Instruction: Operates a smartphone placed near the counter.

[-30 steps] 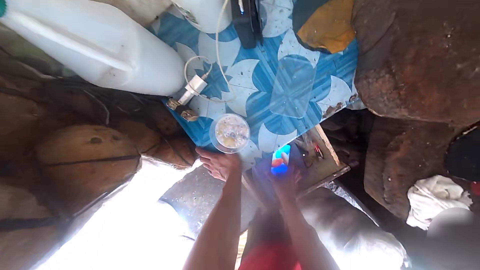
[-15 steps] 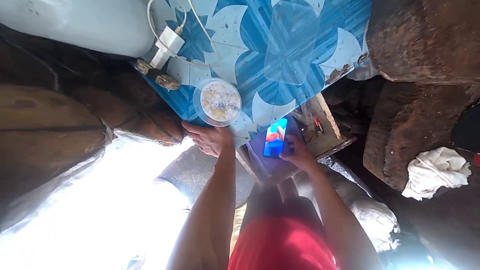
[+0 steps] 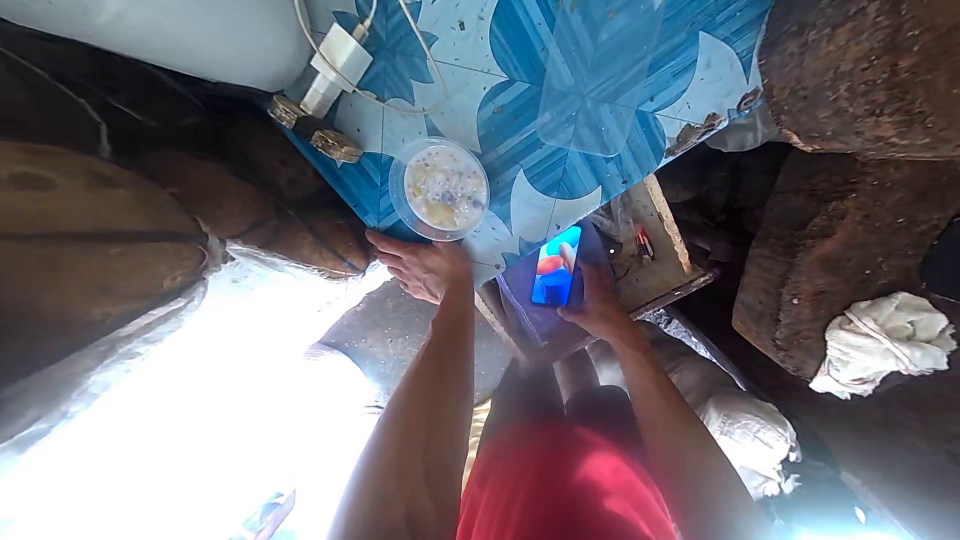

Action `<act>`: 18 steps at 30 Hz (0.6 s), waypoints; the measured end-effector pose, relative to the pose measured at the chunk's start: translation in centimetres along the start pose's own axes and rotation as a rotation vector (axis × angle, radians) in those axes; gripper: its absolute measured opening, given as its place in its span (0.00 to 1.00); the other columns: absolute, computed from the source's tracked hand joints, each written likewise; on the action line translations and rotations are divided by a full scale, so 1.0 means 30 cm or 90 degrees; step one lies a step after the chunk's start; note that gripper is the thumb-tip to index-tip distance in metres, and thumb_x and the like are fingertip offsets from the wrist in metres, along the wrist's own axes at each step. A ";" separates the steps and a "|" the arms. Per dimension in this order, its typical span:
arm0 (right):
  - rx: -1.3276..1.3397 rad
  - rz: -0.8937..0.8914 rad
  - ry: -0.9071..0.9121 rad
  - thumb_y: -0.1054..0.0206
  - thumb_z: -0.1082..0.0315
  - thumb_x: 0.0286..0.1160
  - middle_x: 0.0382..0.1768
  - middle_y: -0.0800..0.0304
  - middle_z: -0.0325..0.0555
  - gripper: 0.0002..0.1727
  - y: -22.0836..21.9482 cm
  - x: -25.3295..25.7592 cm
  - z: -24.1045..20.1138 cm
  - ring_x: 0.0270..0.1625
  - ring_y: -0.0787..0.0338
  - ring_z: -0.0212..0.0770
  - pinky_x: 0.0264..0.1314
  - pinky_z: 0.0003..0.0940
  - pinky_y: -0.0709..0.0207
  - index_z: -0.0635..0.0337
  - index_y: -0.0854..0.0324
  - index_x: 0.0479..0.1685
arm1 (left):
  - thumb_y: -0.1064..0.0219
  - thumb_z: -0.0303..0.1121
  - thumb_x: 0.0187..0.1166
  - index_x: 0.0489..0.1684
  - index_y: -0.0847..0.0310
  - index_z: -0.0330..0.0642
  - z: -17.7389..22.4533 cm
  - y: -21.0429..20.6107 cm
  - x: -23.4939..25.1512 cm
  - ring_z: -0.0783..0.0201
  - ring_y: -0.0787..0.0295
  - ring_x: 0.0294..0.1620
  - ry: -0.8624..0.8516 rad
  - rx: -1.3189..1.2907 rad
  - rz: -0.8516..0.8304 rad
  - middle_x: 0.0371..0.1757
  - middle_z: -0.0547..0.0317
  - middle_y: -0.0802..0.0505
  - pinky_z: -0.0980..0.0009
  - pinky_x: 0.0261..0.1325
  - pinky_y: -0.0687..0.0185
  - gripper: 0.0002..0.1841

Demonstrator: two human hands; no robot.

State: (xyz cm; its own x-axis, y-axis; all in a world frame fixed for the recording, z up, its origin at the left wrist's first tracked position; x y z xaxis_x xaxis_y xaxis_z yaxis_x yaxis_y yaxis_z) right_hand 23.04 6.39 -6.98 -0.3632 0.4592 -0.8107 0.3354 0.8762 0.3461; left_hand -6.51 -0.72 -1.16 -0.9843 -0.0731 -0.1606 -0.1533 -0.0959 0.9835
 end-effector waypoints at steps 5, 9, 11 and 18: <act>0.035 0.037 -0.022 0.20 0.56 0.66 0.80 0.29 0.62 0.46 0.007 0.011 0.007 0.82 0.29 0.59 0.84 0.55 0.32 0.56 0.38 0.88 | 0.45 0.54 0.79 0.97 0.57 0.50 -0.002 -0.007 0.001 0.50 0.29 0.86 -0.012 0.016 0.013 0.89 0.47 0.31 0.48 0.77 0.26 0.44; 0.117 0.124 -0.016 0.41 0.53 0.87 0.71 0.19 0.59 0.27 0.022 0.004 0.010 0.74 0.19 0.55 0.77 0.53 0.25 0.56 0.26 0.80 | 0.45 0.54 0.80 0.97 0.56 0.51 -0.002 -0.010 0.003 0.49 0.28 0.85 -0.016 0.013 0.019 0.89 0.48 0.31 0.48 0.75 0.24 0.43; 0.122 0.156 -0.031 0.37 0.49 0.84 0.76 0.24 0.62 0.33 0.023 -0.019 -0.011 0.81 0.26 0.59 0.83 0.55 0.31 0.58 0.29 0.82 | 0.46 0.55 0.80 0.97 0.58 0.50 -0.003 -0.009 0.003 0.46 0.29 0.85 -0.016 0.004 0.008 0.89 0.44 0.32 0.46 0.76 0.25 0.44; 0.058 0.275 -0.115 0.18 0.31 0.48 0.78 0.28 0.59 0.66 -0.027 -0.019 -0.102 0.81 0.30 0.63 0.78 0.69 0.36 0.53 0.44 0.92 | 0.44 0.52 0.82 0.96 0.56 0.47 0.014 0.007 -0.008 0.45 0.30 0.86 -0.021 0.000 0.010 0.90 0.43 0.32 0.47 0.75 0.23 0.42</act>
State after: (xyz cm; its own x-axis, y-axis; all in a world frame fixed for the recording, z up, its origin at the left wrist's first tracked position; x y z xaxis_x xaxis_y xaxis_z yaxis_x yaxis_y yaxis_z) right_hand 20.30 5.87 -5.36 -0.0189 0.7387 -0.6737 0.5003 0.5904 0.6333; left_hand -6.33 -0.32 -0.87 -0.9889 -0.0417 -0.1423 -0.1379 -0.0946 0.9859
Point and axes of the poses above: each hand's wrist, its own x-axis towards the middle knuckle, its own y-axis out of the back of the hand, z = x × y, the point moved 7 cm from there along x, towards the middle knuckle
